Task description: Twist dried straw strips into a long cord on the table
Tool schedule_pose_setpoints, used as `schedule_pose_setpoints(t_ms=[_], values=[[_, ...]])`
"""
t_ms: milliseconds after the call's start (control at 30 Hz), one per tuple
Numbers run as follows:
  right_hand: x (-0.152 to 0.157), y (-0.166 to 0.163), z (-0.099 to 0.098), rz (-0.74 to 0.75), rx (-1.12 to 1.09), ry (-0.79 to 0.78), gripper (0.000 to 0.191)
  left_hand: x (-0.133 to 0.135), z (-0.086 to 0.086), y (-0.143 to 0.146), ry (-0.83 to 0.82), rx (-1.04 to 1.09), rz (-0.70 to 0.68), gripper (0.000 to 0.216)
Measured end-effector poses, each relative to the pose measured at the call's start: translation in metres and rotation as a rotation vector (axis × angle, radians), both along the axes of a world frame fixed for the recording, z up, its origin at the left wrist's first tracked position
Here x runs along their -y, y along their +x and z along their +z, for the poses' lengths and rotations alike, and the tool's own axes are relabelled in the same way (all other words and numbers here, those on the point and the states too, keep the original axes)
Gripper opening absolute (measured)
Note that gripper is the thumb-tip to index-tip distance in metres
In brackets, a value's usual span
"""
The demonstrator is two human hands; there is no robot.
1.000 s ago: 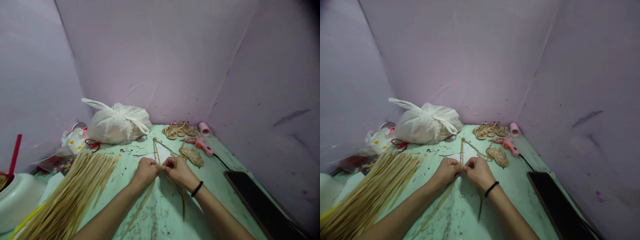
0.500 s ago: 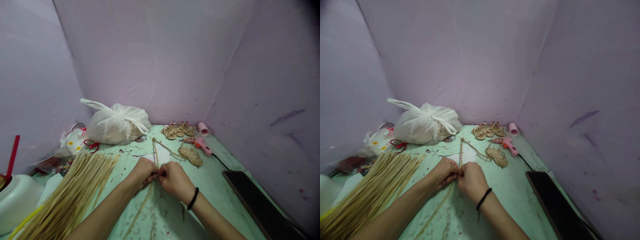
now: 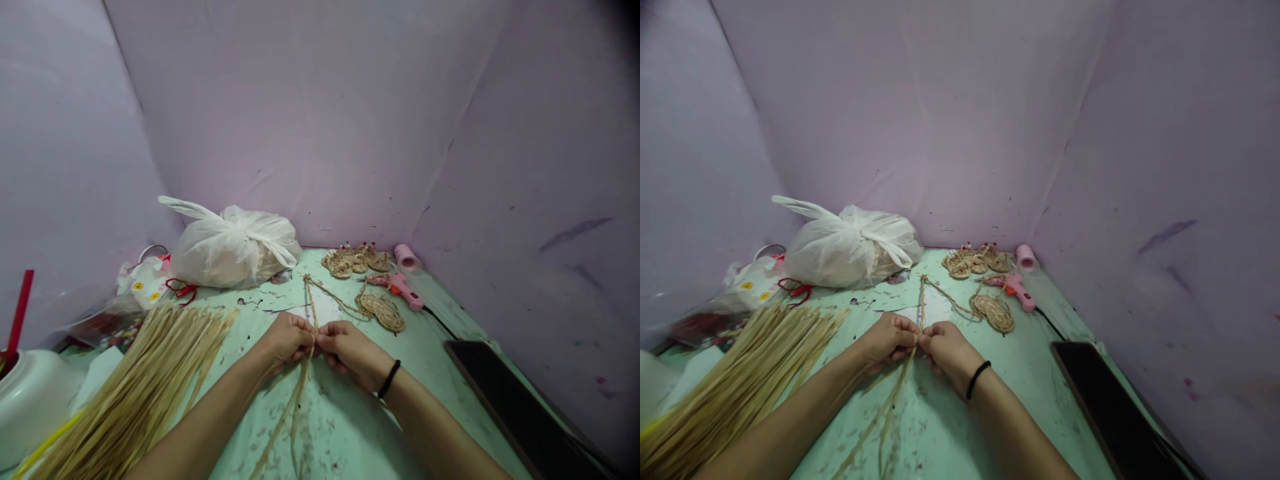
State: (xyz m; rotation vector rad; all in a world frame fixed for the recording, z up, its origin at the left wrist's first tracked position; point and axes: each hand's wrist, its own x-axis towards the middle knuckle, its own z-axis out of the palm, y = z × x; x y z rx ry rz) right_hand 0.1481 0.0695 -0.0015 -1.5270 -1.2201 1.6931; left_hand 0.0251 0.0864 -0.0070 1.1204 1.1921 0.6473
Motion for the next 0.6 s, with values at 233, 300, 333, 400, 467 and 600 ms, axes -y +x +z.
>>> schedule_pose_setpoints(t_ms=[233,300,333,400,467,600], values=[[-0.009,0.004,-0.022,-0.084,0.114,0.228,0.009,0.0,0.003,-0.007,0.085,-0.206,-0.176,0.008],[-0.009,0.004,-0.025,-0.057,0.127,0.212,0.008,0.0,0.006,-0.011,0.09,-0.331,-0.22,0.01],[-0.008,0.004,-0.025,-0.044,0.131,0.205,0.007,0.0,0.008,-0.013,0.092,-0.403,-0.222,0.012],[-0.008,0.004,-0.025,-0.035,0.123,0.193,0.006,0.001,0.012,-0.016,0.093,-0.54,-0.216,0.013],[-0.006,0.003,-0.023,-0.041,0.088,0.171,0.004,0.004,0.018,-0.015,0.086,-0.63,-0.244,0.013],[-0.003,0.0,-0.017,-0.119,0.003,0.109,0.002,0.025,0.026,0.004,0.238,-0.854,-0.249,0.011]])
